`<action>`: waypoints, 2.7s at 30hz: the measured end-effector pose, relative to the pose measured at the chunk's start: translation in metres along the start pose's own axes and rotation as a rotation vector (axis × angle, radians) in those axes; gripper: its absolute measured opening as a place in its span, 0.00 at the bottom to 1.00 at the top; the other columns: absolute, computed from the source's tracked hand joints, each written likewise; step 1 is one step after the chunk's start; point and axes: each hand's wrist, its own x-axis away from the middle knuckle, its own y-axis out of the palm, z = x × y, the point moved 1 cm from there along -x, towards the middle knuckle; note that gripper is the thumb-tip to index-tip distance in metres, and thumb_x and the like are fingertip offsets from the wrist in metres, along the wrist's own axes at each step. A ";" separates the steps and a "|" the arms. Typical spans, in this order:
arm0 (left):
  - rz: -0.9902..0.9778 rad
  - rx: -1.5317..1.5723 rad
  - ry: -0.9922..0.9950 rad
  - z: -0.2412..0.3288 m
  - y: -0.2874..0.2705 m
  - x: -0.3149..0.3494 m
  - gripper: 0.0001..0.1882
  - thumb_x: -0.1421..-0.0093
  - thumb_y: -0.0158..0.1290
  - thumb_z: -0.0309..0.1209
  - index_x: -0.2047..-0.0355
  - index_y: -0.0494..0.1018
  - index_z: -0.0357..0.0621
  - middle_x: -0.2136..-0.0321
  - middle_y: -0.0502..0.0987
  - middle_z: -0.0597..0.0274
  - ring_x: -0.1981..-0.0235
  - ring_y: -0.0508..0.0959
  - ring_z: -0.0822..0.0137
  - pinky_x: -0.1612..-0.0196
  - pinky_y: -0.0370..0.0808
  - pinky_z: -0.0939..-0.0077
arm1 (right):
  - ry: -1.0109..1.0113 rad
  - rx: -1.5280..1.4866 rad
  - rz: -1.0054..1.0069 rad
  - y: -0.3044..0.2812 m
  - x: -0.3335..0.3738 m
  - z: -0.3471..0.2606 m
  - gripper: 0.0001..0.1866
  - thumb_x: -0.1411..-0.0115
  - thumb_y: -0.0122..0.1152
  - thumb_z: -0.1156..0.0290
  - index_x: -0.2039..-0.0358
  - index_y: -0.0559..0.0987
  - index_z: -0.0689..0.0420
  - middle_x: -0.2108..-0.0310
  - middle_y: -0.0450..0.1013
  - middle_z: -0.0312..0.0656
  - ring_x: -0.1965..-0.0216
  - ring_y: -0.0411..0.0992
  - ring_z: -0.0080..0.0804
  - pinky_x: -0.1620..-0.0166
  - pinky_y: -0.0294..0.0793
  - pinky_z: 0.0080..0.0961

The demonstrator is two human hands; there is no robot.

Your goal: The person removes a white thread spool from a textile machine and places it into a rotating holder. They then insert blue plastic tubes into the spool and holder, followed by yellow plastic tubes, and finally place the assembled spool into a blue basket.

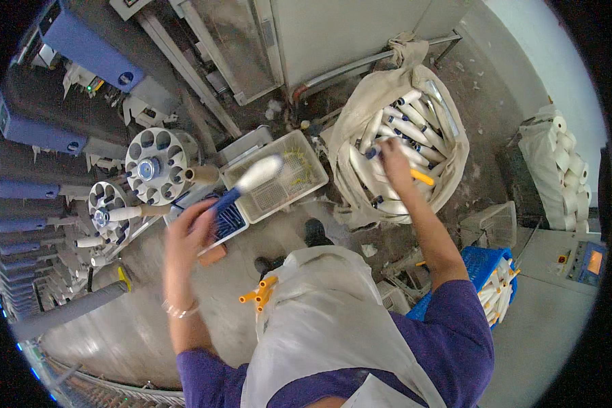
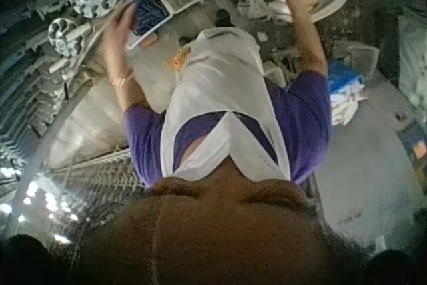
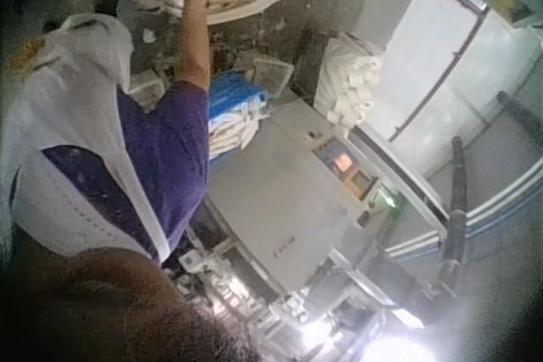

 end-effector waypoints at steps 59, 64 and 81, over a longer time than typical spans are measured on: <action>1.823 0.289 -0.952 -0.285 0.062 0.694 0.09 0.39 0.55 0.32 0.62 0.74 0.41 0.68 0.76 0.61 0.54 0.73 0.63 0.46 0.67 0.67 | -2.231 -0.286 -2.031 0.015 0.628 -0.766 0.15 0.40 0.59 0.63 0.58 0.75 0.58 0.62 0.68 0.45 0.64 0.72 0.42 0.62 0.71 0.35; 2.780 0.844 -0.128 -0.268 0.006 0.723 0.06 0.33 0.49 0.33 0.65 0.67 0.44 0.73 0.69 0.67 0.76 0.70 0.74 0.71 0.68 0.79 | -2.405 -0.206 -2.224 -0.040 0.696 -0.822 0.12 0.38 0.59 0.62 0.62 0.74 0.59 0.72 0.71 0.43 0.69 0.72 0.38 0.64 0.71 0.32; 3.219 0.941 0.661 -0.243 0.089 0.796 0.16 0.33 0.47 0.44 0.62 0.69 0.41 0.70 0.70 0.64 0.80 0.64 0.79 0.84 0.62 0.89 | -2.387 1.567 -2.459 -0.126 0.839 -0.793 0.16 0.35 0.56 0.59 0.59 0.80 0.58 0.78 0.70 0.33 0.77 0.65 0.23 0.75 0.64 0.22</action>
